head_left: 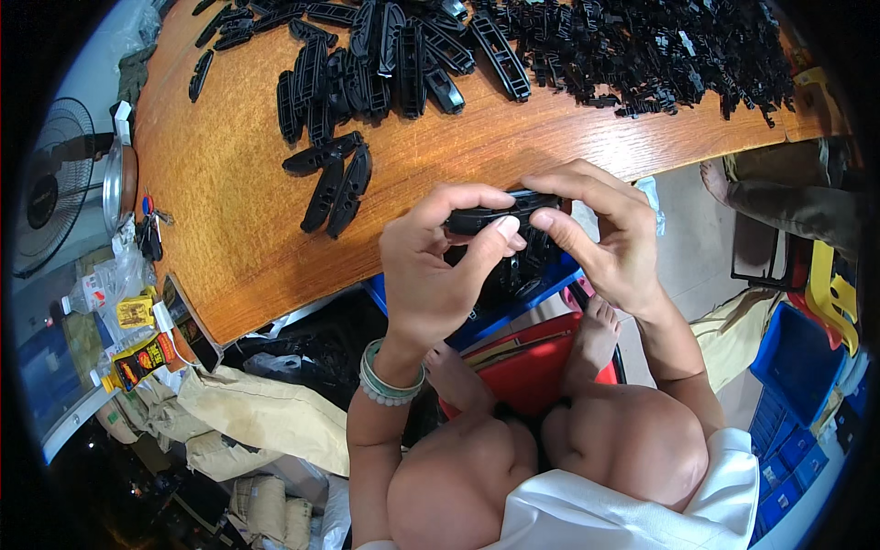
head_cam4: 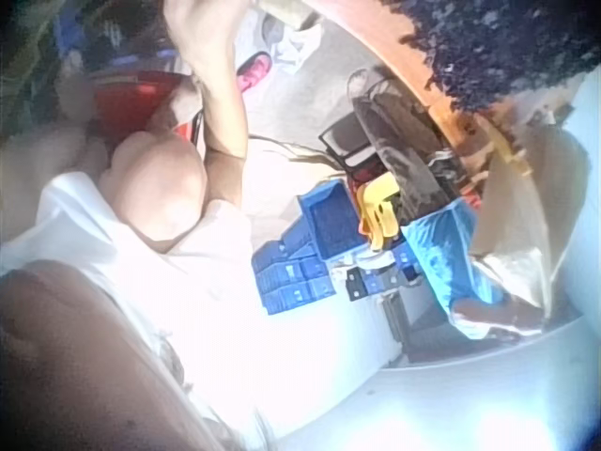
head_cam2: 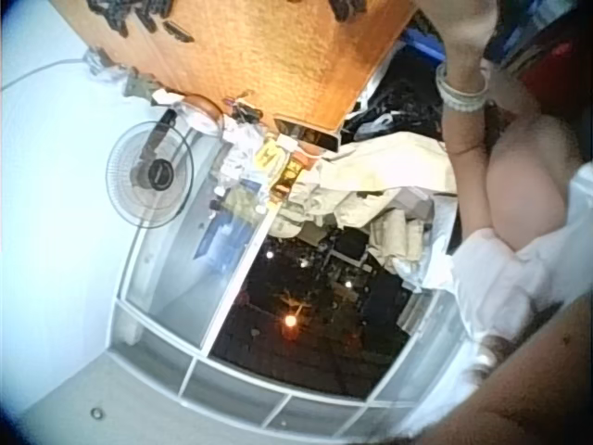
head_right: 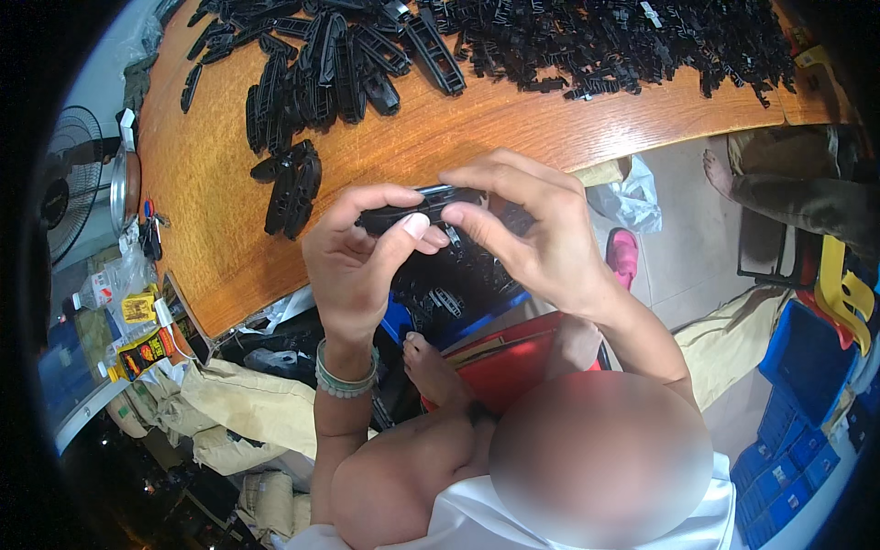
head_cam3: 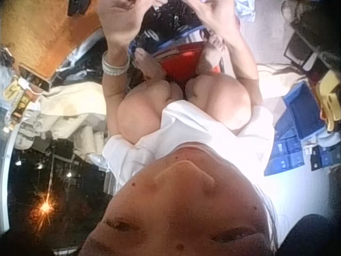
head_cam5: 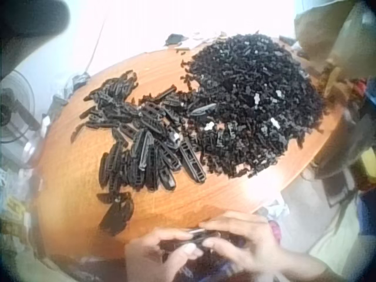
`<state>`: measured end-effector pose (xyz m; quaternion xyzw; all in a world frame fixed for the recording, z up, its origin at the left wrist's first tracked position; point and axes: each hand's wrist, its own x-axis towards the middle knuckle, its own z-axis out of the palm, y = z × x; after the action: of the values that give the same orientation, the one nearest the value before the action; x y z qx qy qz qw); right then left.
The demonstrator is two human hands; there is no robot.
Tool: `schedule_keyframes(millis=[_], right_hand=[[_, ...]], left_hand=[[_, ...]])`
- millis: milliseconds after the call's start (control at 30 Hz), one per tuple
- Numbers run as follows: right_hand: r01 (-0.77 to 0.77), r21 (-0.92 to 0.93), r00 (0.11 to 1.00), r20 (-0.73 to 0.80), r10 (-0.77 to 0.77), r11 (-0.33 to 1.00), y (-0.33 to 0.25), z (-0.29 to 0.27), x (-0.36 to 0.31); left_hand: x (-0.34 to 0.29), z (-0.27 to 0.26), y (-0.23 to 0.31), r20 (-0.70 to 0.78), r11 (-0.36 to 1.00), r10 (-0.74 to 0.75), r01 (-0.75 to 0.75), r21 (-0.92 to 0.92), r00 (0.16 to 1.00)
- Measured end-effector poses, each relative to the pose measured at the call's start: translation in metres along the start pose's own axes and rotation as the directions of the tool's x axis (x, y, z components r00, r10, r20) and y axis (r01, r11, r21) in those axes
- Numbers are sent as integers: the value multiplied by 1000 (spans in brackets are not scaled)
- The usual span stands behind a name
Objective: The person assembles plastic components by picking up plastic bases and clips from the table, fitting them together by hand, and placing the assembled pieces into a bin.
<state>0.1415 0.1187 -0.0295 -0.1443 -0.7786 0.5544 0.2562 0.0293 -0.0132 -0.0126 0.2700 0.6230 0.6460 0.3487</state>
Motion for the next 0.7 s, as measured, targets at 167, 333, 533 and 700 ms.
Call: schedule_keyframes(millis=[167, 333, 533, 700], right_hand=[[-30, 8, 999, 13, 30, 1000, -1, -19, -8], [-156, 54, 980, 137, 147, 986, 7, -23, -13], [101, -698, 889, -257, -379, 709, 37, -51, 33], [189, -761, 896, -125, -425, 621, 42, -40, 35]], left_hand=[[15, -3, 4, 136, 941, 112, -149, 305, 984], [63, -5, -1, -103, 589, 360, -140, 796, 927], [76, -5, -5, 52, 123, 532, -137, 983, 845], [54, -18, -3, -69, 409, 375, -99, 907, 924]])
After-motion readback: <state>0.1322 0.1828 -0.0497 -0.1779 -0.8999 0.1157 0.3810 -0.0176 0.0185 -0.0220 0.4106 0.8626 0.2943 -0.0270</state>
